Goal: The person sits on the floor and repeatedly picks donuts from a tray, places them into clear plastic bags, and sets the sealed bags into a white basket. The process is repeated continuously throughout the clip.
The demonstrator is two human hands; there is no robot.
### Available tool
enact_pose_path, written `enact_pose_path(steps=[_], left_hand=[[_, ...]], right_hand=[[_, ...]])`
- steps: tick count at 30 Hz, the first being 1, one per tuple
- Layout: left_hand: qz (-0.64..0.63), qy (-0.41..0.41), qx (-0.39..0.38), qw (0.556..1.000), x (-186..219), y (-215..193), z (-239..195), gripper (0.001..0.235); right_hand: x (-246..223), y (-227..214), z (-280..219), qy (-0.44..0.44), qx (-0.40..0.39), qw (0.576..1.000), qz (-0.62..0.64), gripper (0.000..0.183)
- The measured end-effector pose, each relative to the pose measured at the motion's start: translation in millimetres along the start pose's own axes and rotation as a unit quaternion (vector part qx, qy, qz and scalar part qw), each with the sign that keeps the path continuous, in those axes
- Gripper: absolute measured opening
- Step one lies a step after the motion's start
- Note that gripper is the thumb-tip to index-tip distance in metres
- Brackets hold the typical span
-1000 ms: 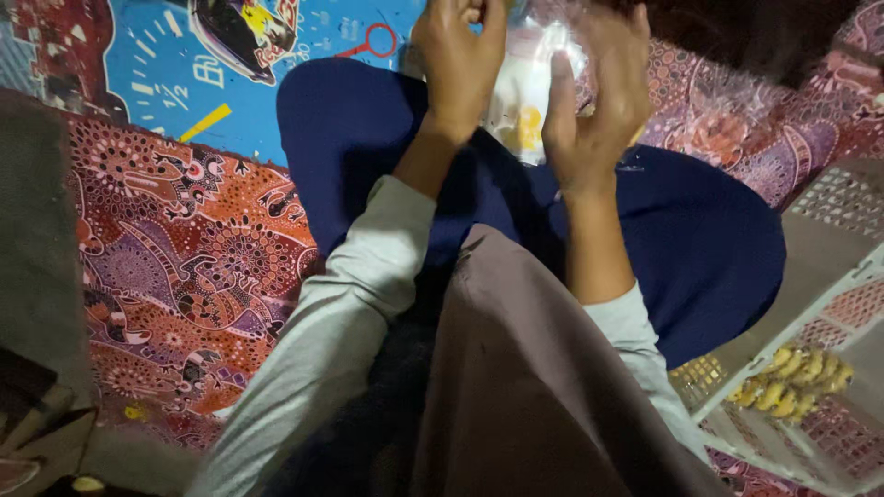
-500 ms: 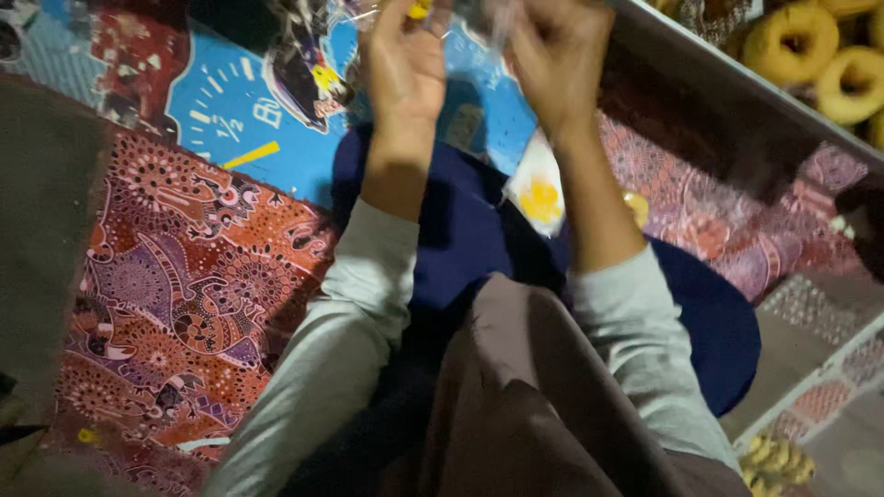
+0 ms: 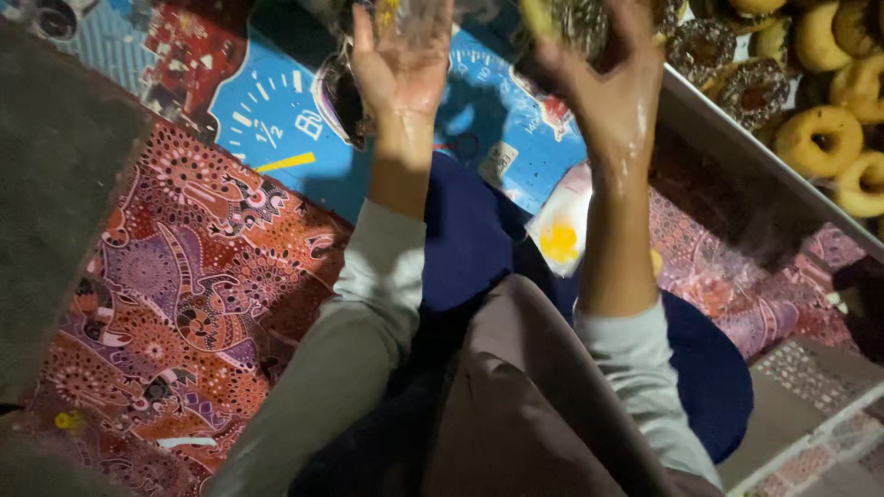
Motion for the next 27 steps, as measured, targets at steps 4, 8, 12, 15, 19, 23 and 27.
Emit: enact_pose_path(steps=[4, 8, 12, 15, 19, 23, 27], left_hand=[[0.084, 0.024, -0.031, 0.996, -30, 2, -11, 0.057], [0.202, 0.105, -0.101, 0.969, -92, 14, -33, 0.049], [0.193, 0.049, -0.003, 0.980, -141, 52, -66, 0.055], [0.502, 0.056, 0.080, 0.859, -153, 83, -123, 0.078], [0.886, 0.307, -0.105, 0.332, -129, 108, -180, 0.080], [0.910, 0.264, -0.122, 0.294, -111, 120, -214, 0.028], [0.868, 0.131, 0.063, 0.474, -95, 128, -246, 0.021]], right_hand=[[-20, -8, -57, 0.023, -0.038, 0.999, -0.030, 0.054], [-19, 12, -71, -0.056, -0.002, 0.961, -0.272, 0.056], [-27, 16, -72, -0.075, 0.013, 0.961, -0.265, 0.063], [-31, -3, -81, -0.015, -0.023, 0.984, -0.173, 0.066], [-31, -24, -99, 0.069, -0.191, 0.976, 0.078, 0.074], [-40, -15, -123, 0.101, -0.260, 0.960, 0.023, 0.051], [-69, 3, -136, 0.020, -0.260, 0.960, -0.105, 0.027]])
Point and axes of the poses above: each hand's wrist, its own z-axis towards the middle knuckle, its own y-axis out of the palm, x = y × z, the point moved 3 cm from there along z, towards the middle knuckle, and after that the axes turned 12 degrees about -y, right-handed, at the moved point
